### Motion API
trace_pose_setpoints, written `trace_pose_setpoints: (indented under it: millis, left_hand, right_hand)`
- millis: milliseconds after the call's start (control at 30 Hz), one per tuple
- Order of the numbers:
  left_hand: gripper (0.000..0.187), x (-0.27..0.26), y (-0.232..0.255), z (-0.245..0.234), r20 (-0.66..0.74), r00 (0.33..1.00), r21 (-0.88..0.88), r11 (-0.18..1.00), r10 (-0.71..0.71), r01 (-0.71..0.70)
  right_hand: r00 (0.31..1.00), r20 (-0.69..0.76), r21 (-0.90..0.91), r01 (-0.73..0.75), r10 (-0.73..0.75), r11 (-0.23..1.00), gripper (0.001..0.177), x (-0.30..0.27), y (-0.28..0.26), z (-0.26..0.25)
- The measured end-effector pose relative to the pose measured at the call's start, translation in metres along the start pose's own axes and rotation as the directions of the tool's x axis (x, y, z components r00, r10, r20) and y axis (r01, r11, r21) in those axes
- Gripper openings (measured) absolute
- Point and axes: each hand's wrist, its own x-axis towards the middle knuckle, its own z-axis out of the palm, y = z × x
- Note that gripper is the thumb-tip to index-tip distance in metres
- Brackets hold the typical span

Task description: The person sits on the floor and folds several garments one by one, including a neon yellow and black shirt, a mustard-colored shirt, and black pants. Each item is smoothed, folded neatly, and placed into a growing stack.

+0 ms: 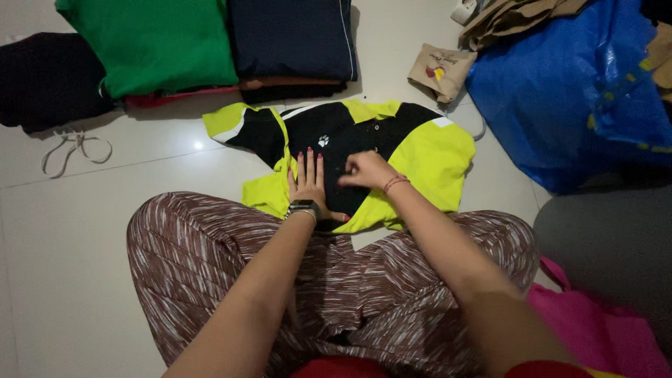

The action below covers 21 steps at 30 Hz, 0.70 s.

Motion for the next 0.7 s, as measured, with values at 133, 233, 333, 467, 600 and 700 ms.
trace_pose_setpoints:
  millis: [133,233,333,467,600,700]
  left_hand:
    - [0.177,-0.001,0.002,0.000,0.001,1.000,0.009,1.000,0.004,-0.004]
    - [0.177,-0.001,0.001,-0.003,0.002,1.000,0.006,1.000,0.000,0.000]
    - [0.177,0.000,-0.002,-0.003,-0.023,1.000,-0.024,1.000,0.013,-0.014]
    - [0.178,-0.005,0.001,0.000,-0.025,1.000,-0.050,0.999,0.014,-0.016]
    - [0.177,0.000,-0.002,-0.004,-0.016,1.000,-0.031,0.999,0.006,-0.007]
    - [0.177,-0.001,-0.001,0.001,-0.055,0.998,-0.048,0.999,0.018,-0.021]
  right_hand:
    - [0.994,0.068,-0.027,-0.087,0.089,0.996,0.040,-0.003,0.003,0.000]
    - [0.976,-0.204,-0.011,-0.082,0.078,0.997,0.019,0.000,0.002,-0.001]
    - [0.997,0.045,0.001,-0.059,0.059,0.998,0.056,0.004,0.004,0.001]
    - [0.974,-0.194,-0.043,-0.129,0.119,0.991,0.031,-0.001,0.010,0.004]
    - [0.931,-0.239,0.149,-0.245,0.275,0.958,0.034,0.007,0.018,0.006]
    - [0.949,-0.187,0.117,-0.237,0.256,0.965,0.043,0.004,0.022,0.013]
